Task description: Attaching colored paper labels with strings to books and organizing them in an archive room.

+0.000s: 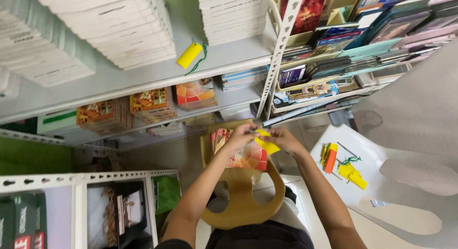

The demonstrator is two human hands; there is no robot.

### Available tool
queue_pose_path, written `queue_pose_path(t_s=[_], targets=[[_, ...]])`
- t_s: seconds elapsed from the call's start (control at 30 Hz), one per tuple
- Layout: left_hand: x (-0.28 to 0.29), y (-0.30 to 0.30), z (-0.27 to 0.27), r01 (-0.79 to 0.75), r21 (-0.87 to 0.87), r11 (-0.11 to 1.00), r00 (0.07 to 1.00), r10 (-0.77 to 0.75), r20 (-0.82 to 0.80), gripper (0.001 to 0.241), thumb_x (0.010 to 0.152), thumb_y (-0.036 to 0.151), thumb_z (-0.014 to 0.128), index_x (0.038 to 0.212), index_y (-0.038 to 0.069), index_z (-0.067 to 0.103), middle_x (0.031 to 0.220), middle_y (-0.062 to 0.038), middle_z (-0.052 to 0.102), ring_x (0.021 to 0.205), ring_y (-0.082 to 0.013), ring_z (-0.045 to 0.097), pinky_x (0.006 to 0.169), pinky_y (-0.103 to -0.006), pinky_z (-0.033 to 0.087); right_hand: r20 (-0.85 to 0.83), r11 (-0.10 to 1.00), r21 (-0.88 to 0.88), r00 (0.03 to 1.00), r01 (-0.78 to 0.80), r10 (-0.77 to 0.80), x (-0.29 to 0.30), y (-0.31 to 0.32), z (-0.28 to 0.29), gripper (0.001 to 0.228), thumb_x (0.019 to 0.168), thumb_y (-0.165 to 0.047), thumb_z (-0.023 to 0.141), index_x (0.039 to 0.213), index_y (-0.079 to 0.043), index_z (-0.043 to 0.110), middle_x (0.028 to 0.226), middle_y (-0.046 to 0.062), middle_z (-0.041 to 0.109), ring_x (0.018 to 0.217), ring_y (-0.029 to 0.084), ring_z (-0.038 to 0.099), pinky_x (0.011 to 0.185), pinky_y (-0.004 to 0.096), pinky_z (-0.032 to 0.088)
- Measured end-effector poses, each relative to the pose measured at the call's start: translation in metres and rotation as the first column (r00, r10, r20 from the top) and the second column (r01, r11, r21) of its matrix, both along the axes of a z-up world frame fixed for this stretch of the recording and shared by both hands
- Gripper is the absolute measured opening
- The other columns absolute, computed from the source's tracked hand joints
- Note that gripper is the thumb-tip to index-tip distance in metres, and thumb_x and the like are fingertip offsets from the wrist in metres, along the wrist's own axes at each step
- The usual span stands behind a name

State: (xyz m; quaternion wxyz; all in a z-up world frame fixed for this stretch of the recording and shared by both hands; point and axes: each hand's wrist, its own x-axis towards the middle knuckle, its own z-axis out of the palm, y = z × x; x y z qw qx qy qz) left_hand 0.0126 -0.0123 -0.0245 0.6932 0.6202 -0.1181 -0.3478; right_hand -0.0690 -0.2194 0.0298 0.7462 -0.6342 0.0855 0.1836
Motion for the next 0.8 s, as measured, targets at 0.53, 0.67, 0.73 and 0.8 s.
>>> queue_pose_path(t_s=[0.53, 0.67, 0.73, 0.8], targets=[[0.012, 0.015, 0.018, -0.247, -0.499, 0.831, 0.968, 0.194, -0.157, 0.008, 0.095, -0.001, 0.067, 0.1, 0.005, 0.063, 0.102, -0.001, 0.066, 0.096, -0.0122, 0.065, 0.085, -0.0258, 0.056, 0.223, 0.964, -0.107, 0.938, -0.245, 0.264, 0.045, -0.002, 0.004, 0.014, 0.096, -0.02, 0.071, 0.097, -0.007, 0.066, 0.078, -0.002, 0.069, 0.065, 0.005, 0.062, 0.057, 0.022, 0.048], [-0.018, 0.03, 0.015, -0.473, -0.301, 0.828, 0.867, 0.499, 0.013, 0.007, 0.096, -0.003, 0.069, 0.099, 0.002, 0.067, 0.097, -0.004, 0.069, 0.089, -0.0112, 0.063, 0.079, -0.0246, 0.052, 0.285, 0.903, -0.226, 0.861, -0.366, 0.421, 0.048, -0.005, 0.005, 0.019, 0.1, -0.022, 0.067, 0.103, -0.004, 0.067, 0.081, -0.004, 0.068, 0.069, 0.003, 0.06, 0.059, 0.022, 0.047], [-0.026, 0.042, 0.002, -0.561, -0.277, 0.78, 0.82, 0.569, -0.058, 0.008, 0.095, -0.004, 0.069, 0.099, 0.003, 0.068, 0.096, -0.004, 0.07, 0.085, -0.0107, 0.063, 0.075, -0.0248, 0.052, 0.277, 0.88, -0.266, 0.843, -0.394, 0.461, 0.048, -0.001, 0.001, 0.021, 0.103, -0.024, 0.064, 0.106, -0.003, 0.069, 0.083, -0.005, 0.067, 0.071, 0.002, 0.059, 0.061, 0.021, 0.049], [-0.031, 0.059, -0.024, -0.673, -0.306, 0.673, 0.729, 0.673, -0.123, 0.009, 0.093, -0.004, 0.068, 0.099, 0.003, 0.067, 0.095, -0.004, 0.071, 0.086, -0.0113, 0.068, 0.078, -0.0258, 0.057, 0.223, 0.847, -0.316, 0.834, -0.428, 0.504, 0.047, 0.004, -0.017, 0.024, 0.105, -0.025, 0.06, 0.108, -0.002, 0.07, 0.078, -0.004, 0.064, 0.067, 0.003, 0.054, 0.058, 0.022, 0.045]])
